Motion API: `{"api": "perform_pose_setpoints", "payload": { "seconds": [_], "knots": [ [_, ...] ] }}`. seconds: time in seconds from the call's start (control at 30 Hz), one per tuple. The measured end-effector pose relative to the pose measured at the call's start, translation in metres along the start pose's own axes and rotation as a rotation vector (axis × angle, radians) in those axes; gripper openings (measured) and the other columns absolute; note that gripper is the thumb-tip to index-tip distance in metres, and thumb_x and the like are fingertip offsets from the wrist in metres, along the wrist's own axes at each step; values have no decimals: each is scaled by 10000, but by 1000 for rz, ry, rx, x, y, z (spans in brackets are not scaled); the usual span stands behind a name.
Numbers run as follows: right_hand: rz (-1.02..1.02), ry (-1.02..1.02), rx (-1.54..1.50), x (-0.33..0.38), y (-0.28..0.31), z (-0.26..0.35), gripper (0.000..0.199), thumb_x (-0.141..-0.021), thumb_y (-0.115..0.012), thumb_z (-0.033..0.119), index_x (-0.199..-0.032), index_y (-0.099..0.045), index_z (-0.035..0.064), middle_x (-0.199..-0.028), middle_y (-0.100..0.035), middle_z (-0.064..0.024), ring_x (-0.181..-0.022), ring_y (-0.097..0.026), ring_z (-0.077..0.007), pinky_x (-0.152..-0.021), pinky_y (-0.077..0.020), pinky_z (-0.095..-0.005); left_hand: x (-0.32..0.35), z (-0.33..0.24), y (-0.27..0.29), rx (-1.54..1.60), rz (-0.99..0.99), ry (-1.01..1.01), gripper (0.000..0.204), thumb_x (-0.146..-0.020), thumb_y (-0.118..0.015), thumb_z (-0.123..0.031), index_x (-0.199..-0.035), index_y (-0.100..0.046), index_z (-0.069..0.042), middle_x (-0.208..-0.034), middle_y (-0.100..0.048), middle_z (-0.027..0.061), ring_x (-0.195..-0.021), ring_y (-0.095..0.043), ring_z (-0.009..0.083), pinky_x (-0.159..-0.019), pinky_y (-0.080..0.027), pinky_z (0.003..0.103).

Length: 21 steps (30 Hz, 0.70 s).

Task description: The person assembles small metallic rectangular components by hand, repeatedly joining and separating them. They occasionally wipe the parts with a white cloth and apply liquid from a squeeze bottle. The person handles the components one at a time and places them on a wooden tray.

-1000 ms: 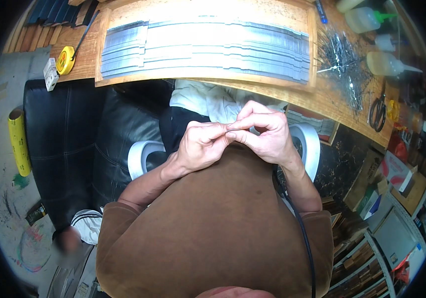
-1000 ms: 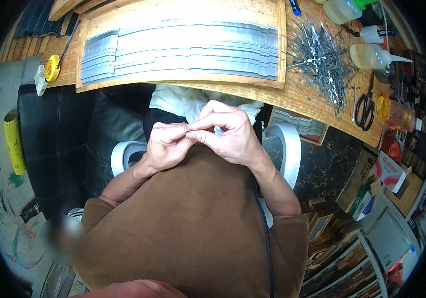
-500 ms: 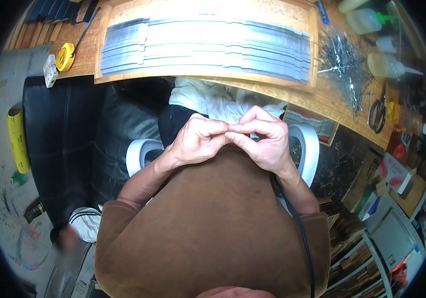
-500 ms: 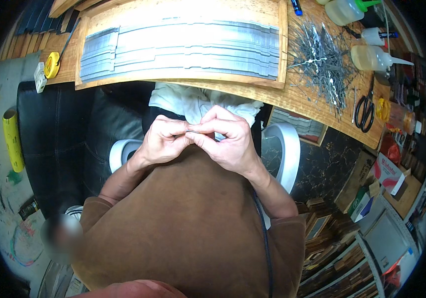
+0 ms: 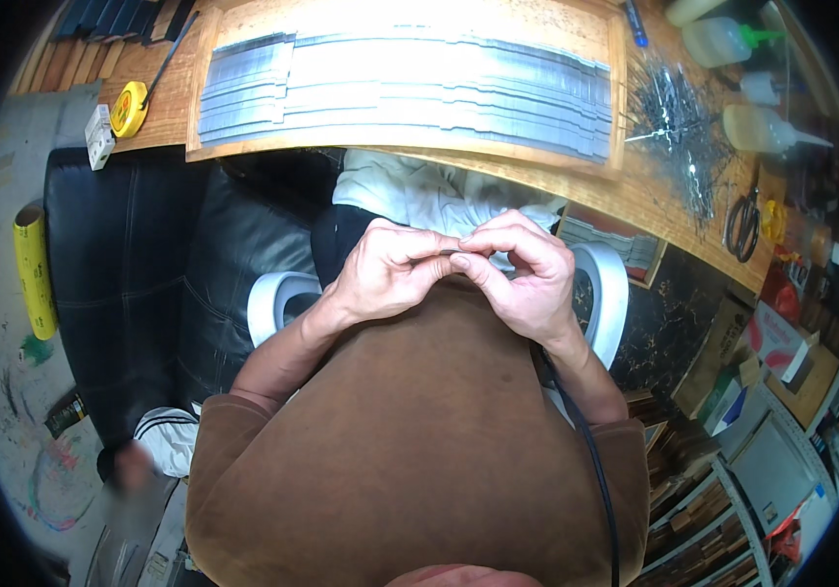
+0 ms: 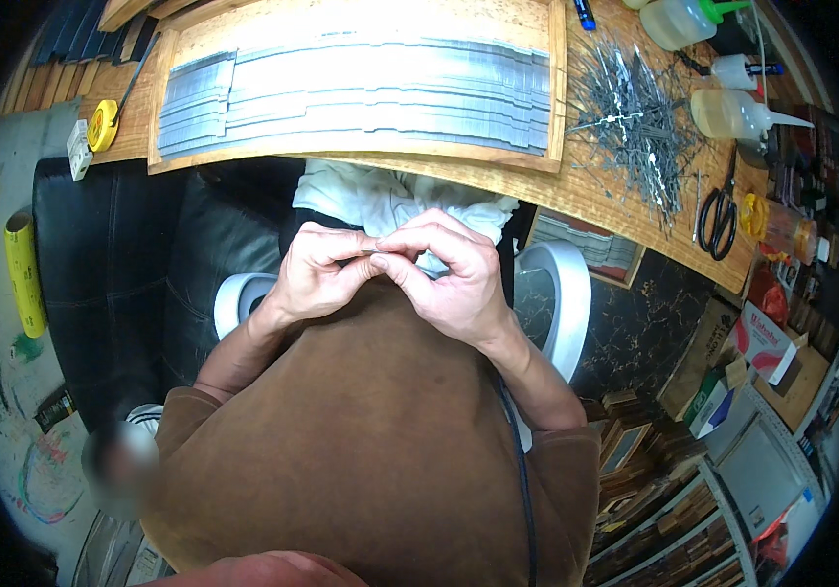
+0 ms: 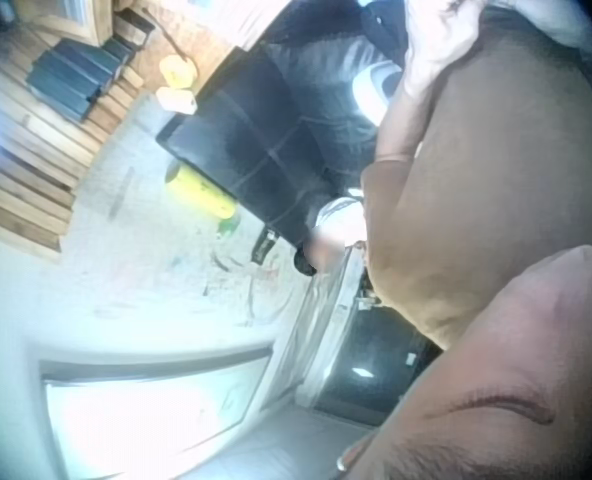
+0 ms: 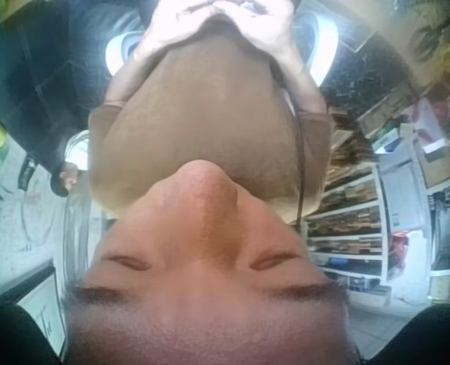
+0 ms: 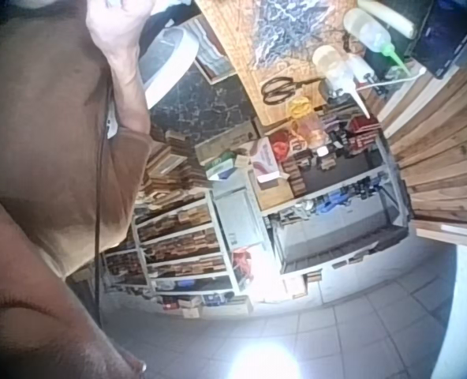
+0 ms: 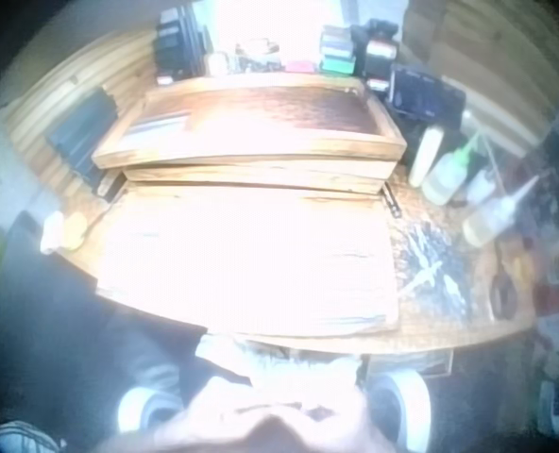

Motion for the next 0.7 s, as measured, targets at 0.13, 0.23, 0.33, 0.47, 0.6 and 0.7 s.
{"api": "perform_pose_setpoints", "payload": {
  "seconds": [0.13, 0.23, 0.33, 0.47, 0.6, 0.7],
  "knots": [
    [0, 15, 10, 0, 0, 1, 149, -826, -847, -33, -948, -770, 5, -878, -728, -87, -742, -687, -163, -677, -546, -277, 1, 1, -1, 8, 2, 3, 210, -933, -801, -71, -1120, -786, 23, -929, -802, 182, -816, -804, 242, -727, -608, 292],
    [0, 13, 22, 0, 0, 2, 147, -825, -848, -28, -944, -767, 6, -875, -726, -89, -743, -687, -165, -677, -545, -277, 0, 0, -1, -11, 13, -5, 217, -932, -807, -68, -1123, -783, 34, -926, -803, 183, -823, -806, 232, -734, -611, 287],
    [0, 13, 27, 0, 0, 1, 147, -824, -848, -24, -937, -759, 4, -870, -722, -89, -743, -686, -167, -677, -543, -278, 0, -1, -1, -20, 14, -6, 217, -932, -809, -70, -1122, -784, 32, -925, -803, 182, -824, -806, 231, -734, -611, 287],
    [-4, 11, 23, 1, 0, 0, 146, -822, -846, -25, -924, -744, 0, -860, -713, -87, -738, -681, -168, -675, -540, -281, 2, 3, -1, -1, -11, -11, 173, -934, -790, -76, -1086, -795, 7, -909, -797, 179, -781, -799, 256, -699, -602, 302],
    [-1, 8, 18, 1, -1, -1, 143, -825, -842, -28, -916, -735, -2, -853, -707, -86, -735, -675, -168, -673, -536, -283, 1, 0, 0, -5, -11, -4, 173, -934, -792, -79, -1080, -793, 13, -910, -796, 180, -780, -799, 255, -695, -603, 304],
    [-2, 4, 11, 1, -1, -1, 141, -827, -839, -29, -914, -732, -2, -849, -704, -86, -735, -672, -168, -673, -533, -283, 0, -1, 0, -5, -18, -9, 176, -935, -795, -84, -1081, -793, 13, -911, -796, 181, -780, -799, 255, -695, -602, 306]
  ]
}}
Point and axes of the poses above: each hand's wrist, its own x-axis away from the middle knuckle, its own y-axis out of the back of the hand, z = x × y, the point moved 10 cm from there along -x, towards the middle knuckle
